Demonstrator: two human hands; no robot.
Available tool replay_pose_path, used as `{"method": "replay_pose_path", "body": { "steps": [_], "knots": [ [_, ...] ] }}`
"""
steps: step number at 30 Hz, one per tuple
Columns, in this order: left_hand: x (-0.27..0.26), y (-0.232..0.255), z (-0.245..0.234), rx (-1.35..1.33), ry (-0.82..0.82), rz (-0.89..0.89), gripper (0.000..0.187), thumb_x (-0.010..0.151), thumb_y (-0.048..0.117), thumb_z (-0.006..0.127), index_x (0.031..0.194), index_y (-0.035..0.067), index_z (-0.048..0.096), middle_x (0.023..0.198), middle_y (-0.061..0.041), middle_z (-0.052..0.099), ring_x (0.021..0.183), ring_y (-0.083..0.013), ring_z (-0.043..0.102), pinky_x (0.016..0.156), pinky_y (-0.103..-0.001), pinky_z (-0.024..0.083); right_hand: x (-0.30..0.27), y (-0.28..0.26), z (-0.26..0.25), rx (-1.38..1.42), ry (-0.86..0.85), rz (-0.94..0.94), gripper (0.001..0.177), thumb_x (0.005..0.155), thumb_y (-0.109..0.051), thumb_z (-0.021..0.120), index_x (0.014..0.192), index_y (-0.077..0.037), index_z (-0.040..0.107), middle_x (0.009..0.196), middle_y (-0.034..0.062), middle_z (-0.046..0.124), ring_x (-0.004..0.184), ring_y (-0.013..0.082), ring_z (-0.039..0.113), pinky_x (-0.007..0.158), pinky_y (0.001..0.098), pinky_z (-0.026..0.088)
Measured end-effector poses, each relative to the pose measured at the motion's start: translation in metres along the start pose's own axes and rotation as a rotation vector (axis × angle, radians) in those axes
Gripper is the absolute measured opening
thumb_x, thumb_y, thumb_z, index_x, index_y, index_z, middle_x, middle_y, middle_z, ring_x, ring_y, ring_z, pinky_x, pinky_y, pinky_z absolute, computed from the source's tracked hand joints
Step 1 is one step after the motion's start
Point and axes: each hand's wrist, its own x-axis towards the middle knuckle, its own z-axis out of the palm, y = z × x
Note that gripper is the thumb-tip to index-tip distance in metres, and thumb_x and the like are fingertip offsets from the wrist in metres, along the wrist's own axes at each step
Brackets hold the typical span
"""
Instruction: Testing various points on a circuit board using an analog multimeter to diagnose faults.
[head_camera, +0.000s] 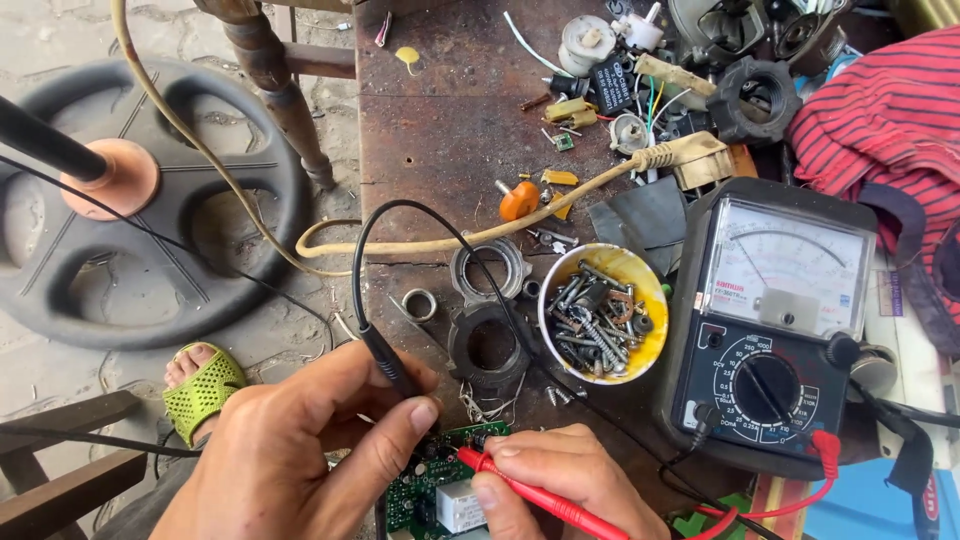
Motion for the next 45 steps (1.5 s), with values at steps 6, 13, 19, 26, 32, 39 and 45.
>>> {"method": "replay_pose_path", "body": {
  "steps": [6, 13, 19, 26, 32, 39, 45],
  "knots": [
    [0.0, 0.005, -0.003, -0.046, -0.008, 0.176, 0.013, 0.092, 0.036, 0.068, 0.094, 0.027, 0.078, 0.058, 0.014, 0.078, 0.052, 0.0029, 0.058, 0.047, -0.021, 0.056, -0.001, 0.004, 0.003, 0.045, 0.02, -0.046, 0.009, 0.082, -0.013, 0.075, 0.089, -0.011, 0.069, 0.082, 0.0031, 0.079, 0.072, 0.0127, 0.08, 0.07, 0.0188, 0.063],
    [-0.004, 0.008, -0.006, -0.223, -0.026, 0.262, 0.019, 0.097, 0.027, 0.062, 0.099, 0.016, 0.077, 0.076, 0.011, 0.079, 0.066, 0.003, 0.066, 0.057, -0.017, 0.058, -0.009, 0.008, 0.001, 0.178, 0.042, 0.118, 0.013, 0.082, -0.015, 0.075, 0.091, -0.009, 0.068, 0.085, 0.01, 0.08, 0.075, 0.0135, 0.078, 0.074, 0.0198, 0.06],
    [-0.003, 0.001, -0.001, -0.657, -0.138, 0.16, 0.019, 0.097, 0.013, 0.062, 0.107, -0.001, 0.071, 0.094, -0.006, 0.081, 0.088, -0.0084, 0.073, 0.08, -0.022, 0.062, 0.002, 0.014, -0.012, 0.046, -0.156, 0.059, 0.017, 0.082, -0.019, 0.074, 0.095, -0.008, 0.071, 0.088, 0.0062, 0.081, 0.076, 0.0112, 0.078, 0.074, 0.0202, 0.061],
    [-0.003, 0.007, -0.004, -0.519, -0.117, 0.204, 0.019, 0.097, 0.017, 0.061, 0.105, 0.004, 0.073, 0.096, -0.003, 0.086, 0.088, -0.0052, 0.078, 0.08, -0.02, 0.065, 0.003, 0.016, -0.016, 0.049, -0.197, 0.061, 0.017, 0.082, -0.019, 0.075, 0.095, -0.009, 0.072, 0.088, 0.0053, 0.082, 0.075, 0.0099, 0.078, 0.074, 0.02, 0.061],
    [-0.003, 0.005, -0.003, -0.461, -0.119, 0.207, 0.019, 0.097, 0.019, 0.062, 0.104, 0.006, 0.073, 0.093, 0.0, 0.084, 0.085, -0.0031, 0.077, 0.077, -0.019, 0.065, 0.005, 0.013, -0.015, 0.027, -0.204, 0.041, 0.017, 0.082, -0.02, 0.075, 0.096, -0.01, 0.072, 0.088, 0.0049, 0.082, 0.073, 0.0088, 0.077, 0.071, 0.0185, 0.061],
    [-0.003, 0.003, -0.001, -0.528, -0.14, 0.234, 0.019, 0.098, 0.016, 0.061, 0.106, 0.003, 0.072, 0.094, -0.002, 0.082, 0.085, -0.0044, 0.074, 0.075, -0.02, 0.064, 0.005, 0.021, -0.018, 0.016, -0.236, -0.015, 0.02, 0.083, -0.022, 0.076, 0.099, -0.012, 0.071, 0.091, 0.0039, 0.081, 0.078, 0.009, 0.08, 0.074, 0.0185, 0.062],
    [-0.002, -0.001, -0.001, -0.361, -0.072, 0.208, 0.015, 0.094, 0.022, 0.068, 0.1, 0.011, 0.076, 0.081, 0.005, 0.083, 0.072, 0.001, 0.073, 0.064, -0.017, 0.064, 0.004, 0.013, -0.008, 0.019, -0.112, 0.001, 0.013, 0.079, -0.019, 0.077, 0.088, -0.01, 0.073, 0.081, 0.0044, 0.081, 0.069, 0.0097, 0.08, 0.068, 0.017, 0.063]
  ]
}}
